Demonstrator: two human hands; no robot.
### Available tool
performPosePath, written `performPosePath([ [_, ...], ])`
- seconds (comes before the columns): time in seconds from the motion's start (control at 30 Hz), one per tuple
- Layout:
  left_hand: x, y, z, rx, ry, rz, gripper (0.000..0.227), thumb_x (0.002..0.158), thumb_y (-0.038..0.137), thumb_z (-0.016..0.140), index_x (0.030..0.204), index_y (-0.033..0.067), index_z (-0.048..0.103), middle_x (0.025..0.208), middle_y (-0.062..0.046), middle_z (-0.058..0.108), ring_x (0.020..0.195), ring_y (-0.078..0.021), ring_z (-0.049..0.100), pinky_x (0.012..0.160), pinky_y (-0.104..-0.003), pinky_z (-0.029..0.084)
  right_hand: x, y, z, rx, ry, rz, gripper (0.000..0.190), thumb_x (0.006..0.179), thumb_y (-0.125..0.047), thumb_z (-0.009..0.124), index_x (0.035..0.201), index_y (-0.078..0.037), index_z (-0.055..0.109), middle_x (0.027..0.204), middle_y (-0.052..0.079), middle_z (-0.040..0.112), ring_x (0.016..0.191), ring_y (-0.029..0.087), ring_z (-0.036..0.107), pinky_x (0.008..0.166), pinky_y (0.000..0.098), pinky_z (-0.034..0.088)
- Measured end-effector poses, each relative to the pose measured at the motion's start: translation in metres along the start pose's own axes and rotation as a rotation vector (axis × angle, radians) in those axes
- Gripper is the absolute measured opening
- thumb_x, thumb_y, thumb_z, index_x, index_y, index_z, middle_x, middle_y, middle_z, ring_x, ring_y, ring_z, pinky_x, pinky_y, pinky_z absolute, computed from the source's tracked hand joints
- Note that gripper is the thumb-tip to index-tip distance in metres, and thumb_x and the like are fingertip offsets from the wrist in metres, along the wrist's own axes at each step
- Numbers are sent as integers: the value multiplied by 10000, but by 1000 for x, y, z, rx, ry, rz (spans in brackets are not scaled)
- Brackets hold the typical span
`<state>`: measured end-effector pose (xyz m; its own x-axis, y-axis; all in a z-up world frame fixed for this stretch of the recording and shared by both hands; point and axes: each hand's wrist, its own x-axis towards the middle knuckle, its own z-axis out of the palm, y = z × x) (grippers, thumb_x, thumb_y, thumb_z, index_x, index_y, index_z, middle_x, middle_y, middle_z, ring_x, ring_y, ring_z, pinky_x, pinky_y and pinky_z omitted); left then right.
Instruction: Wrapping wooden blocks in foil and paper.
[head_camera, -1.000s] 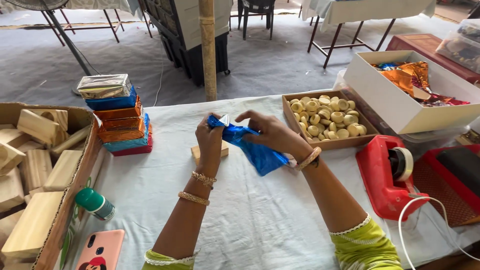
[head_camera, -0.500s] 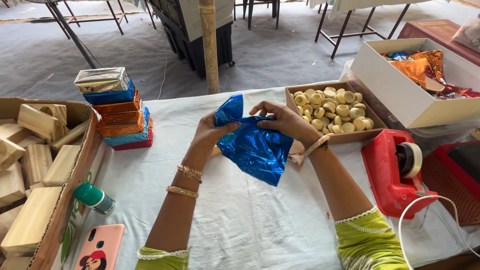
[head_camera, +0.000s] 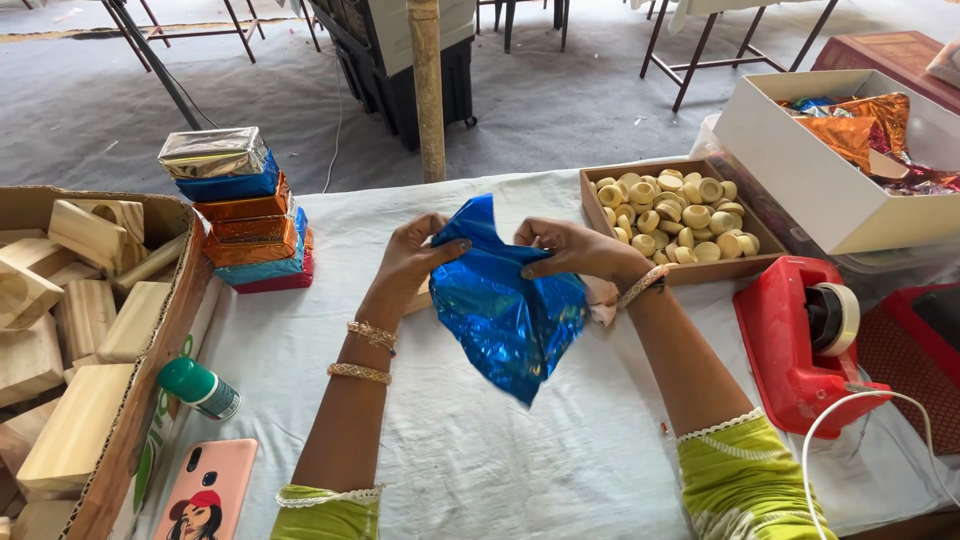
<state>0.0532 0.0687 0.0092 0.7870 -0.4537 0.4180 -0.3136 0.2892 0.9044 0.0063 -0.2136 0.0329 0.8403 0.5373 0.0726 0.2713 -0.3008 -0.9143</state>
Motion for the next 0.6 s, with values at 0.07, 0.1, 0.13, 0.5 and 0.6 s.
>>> performPosePath([
  [0.07,5,-34,-11,96,12,-31,278,854,102,880,820,117,604,789,51,599,721,-36,547,641,-192,489,-3,-14,14,81,27,16,320,879,-81,807,1145,-55,631,1016,-17,623,987,98,575,889,280,493],
  [0.1,8,-50,-17,193,21,-60,333,880,104,907,832,96,577,713,33,499,642,-53,444,563,-202,401,-4,-21,21,160,56,29,346,894,-78,800,1189,-63,620,1039,-36,584,1004,89,546,885,279,470],
  [0.13,6,-34,-8,193,21,-61,333,880,104,907,832,96,577,713,33,499,642,-53,444,563,-202,401,0,-18,22,161,57,29,346,894,-78,800,1189,-63,620,1039,-36,584,1004,89,546,885,279,470],
  [0.5,-1,13,-11,733,9,-220,209,761,162,895,907,84,768,825,-95,763,710,-146,712,620,-260,574,11,21,2,-28,195,102,209,911,-92,729,1102,-8,708,888,23,697,821,75,635,747,235,551],
  [0.6,-1,3,-26,808,77,-150,129,792,154,863,872,108,774,806,-41,783,715,-144,723,651,-260,559,13,33,0,-167,180,-22,124,934,-101,758,1011,-12,718,883,19,704,846,79,636,790,242,547],
])
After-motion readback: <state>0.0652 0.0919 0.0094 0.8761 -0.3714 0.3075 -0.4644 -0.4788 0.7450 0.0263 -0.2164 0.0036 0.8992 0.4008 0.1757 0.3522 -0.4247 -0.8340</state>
